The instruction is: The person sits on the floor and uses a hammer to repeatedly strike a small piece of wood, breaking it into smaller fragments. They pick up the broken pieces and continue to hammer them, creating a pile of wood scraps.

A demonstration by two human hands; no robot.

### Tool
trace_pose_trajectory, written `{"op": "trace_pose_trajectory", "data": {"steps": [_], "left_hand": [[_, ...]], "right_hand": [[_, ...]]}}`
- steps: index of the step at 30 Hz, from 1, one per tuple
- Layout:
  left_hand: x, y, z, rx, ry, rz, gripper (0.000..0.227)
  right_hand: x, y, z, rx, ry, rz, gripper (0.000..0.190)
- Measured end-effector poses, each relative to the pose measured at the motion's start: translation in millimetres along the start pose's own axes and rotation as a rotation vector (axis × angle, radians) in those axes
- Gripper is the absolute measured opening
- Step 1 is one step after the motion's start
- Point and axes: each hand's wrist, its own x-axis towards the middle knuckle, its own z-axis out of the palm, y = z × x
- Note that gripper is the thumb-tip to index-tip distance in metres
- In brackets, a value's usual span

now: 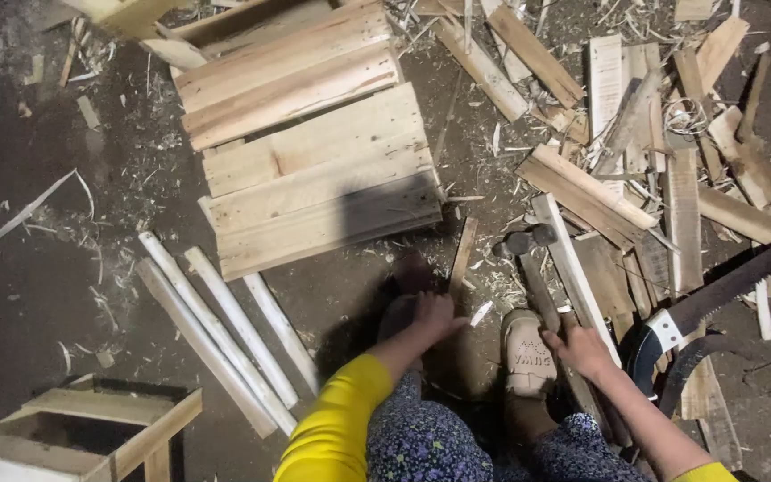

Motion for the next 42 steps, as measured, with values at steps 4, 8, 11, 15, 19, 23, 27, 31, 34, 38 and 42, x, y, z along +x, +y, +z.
{"op": "trace_pose_trajectory", "data": {"steps": [4,8,11,15,19,23,27,31,34,38,42], "left_hand": [[12.4,-3.3,-6.4,-0.018,0.106,-0.043,0.059],[36.7,-23.0,26.6,-0.100,0.217,-0.083,0.035],[27.9,-22.7,12.7,-0.289,0.164,-0.062,0.041],[21.9,2.0,-8.7,-0.710,0.093,0.053,0.052],[-15.4,42.8,-52.4,-0.776,0.074,0.130,0.045],[-34.1,54.5,-60.8,-1.088,0.079,0.245,0.043],[-52.0,60.1,-65.2,-0.872,-0.175,-0.088,0.097],[-46.0,41.7,-28.9,-1.371,-0.275,0.076,0.045],[-83.6,42.4,-74.1,-0.832,-0.142,0.329,0.021],[-92.1,33.4,-105.4,-0.417,0.442,0.340,0.041],[-84.4,16.8,-97.7,-0.433,-0.024,0.179,0.059]], "right_hand": [[11.0,16.6,9.4,-0.177,-0.023,0.018,0.069],[10.4,24.7,14.9,-0.233,0.019,-0.091,0.059],[-12.9,-1.2,8.4,-0.116,0.030,-0.173,0.054],[-34.7,-22.4,3.0,0.131,-0.056,-0.260,0.059],[-56.3,-39.9,-26.5,0.290,-0.149,-0.336,0.064],[14.2,19.1,34.9,0.602,-0.195,-0.452,0.040],[21.2,33.2,22.5,0.892,-0.317,-0.299,0.042],[68.6,79.9,45.4,0.928,-0.067,-0.279,0.036],[67.4,89.2,22.1,0.857,0.080,-0.301,0.051],[9.7,53.0,-42.7,0.741,0.031,-0.349,0.044],[-12.9,27.4,-80.7,0.841,-0.056,-0.442,0.045]]}}
